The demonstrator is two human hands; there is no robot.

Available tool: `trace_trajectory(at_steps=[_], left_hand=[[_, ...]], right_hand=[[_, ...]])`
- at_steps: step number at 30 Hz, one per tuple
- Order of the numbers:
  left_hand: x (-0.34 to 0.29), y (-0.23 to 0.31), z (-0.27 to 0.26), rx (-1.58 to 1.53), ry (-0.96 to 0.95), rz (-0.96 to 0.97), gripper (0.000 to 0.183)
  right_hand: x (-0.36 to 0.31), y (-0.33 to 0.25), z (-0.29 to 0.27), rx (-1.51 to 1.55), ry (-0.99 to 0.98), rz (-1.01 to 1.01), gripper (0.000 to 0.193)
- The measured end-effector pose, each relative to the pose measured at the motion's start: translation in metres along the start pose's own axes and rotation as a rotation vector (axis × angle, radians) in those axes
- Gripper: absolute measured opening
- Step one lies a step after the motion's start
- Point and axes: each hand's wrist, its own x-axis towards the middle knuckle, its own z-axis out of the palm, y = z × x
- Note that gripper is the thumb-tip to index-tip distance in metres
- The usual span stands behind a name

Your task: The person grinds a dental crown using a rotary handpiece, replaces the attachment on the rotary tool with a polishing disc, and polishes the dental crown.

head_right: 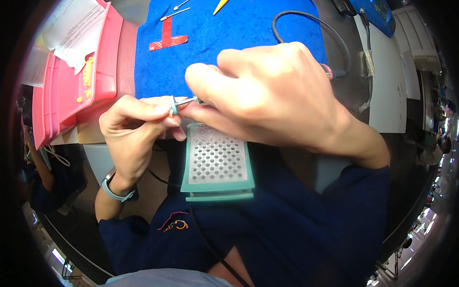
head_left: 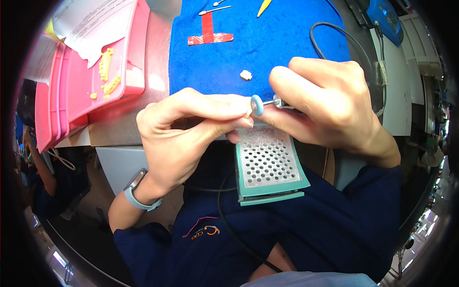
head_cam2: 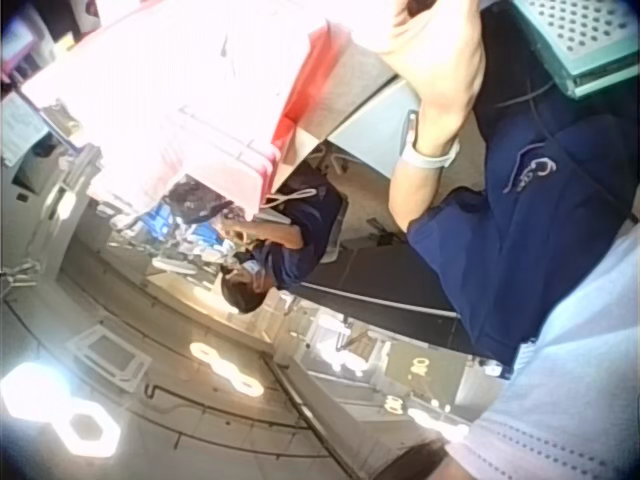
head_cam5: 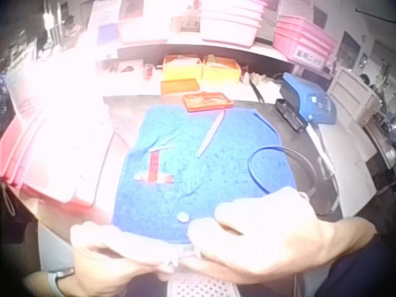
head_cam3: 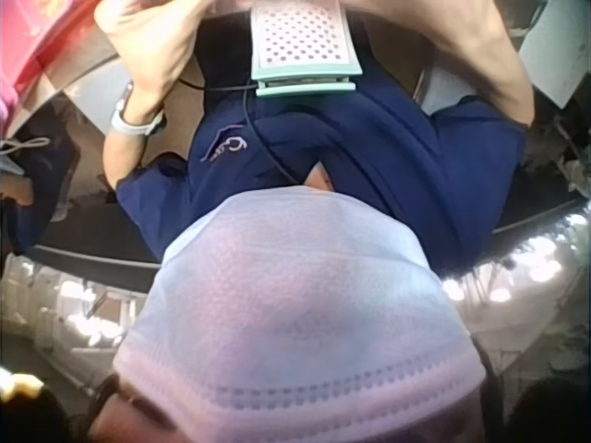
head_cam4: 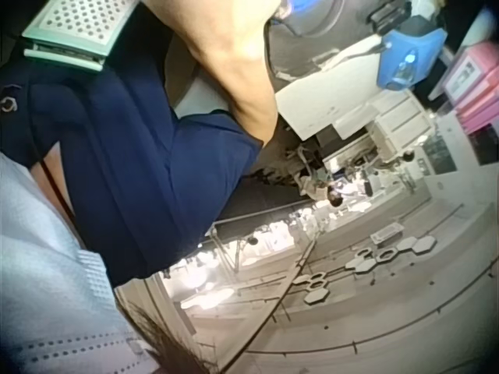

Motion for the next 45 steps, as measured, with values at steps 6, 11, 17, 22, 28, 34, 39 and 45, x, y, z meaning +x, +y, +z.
trace_trajectory(at_steps=[6,11,17,22,28,34,39,45], left_hand=[[-0.0003,0.0009,-0.001,0.02,-0.011,-0.002,0.01],[0.0,-0.0024,-0.0019,0.043,-0.026,0.03,0.01],[0.0003,0.0006,-0.0003,0.05,-0.007,-0.022,0.008],[0.002,0.0049,-0.0004,0.126,-0.017,-0.027,0.007],[0.0032,0.0044,-0.0023,0.213,-0.061,-0.024,0.01],[0.003,0.005,-0.0022,0.211,-0.067,-0.02,0.01],[0.0028,0.0046,-0.0023,0.197,-0.058,-0.033,0.01],[0.003,0.0031,-0.0046,0.216,-0.084,-0.016,0.011]], right_hand=[[0.001,-0.0008,0.0009,0.004,0.013,-0.007,0.031],[-0.0006,-0.0026,-0.001,0.01,-0.033,-0.002,0.03],[-0.0008,-0.0034,-0.0001,0.022,-0.034,-0.019,0.031],[0.0,-0.0019,-0.0009,0.027,-0.055,0.0,0.031],[0.0001,-0.0021,0.0,0.032,-0.045,0.016,0.031],[0.0,-0.0016,-0.0017,0.023,-0.068,0.005,0.031],[-0.001,-0.004,-0.0029,0.022,-0.093,-0.009,0.031],[-0.0006,-0.0039,-0.0036,0.04,-0.098,0.001,0.029]])
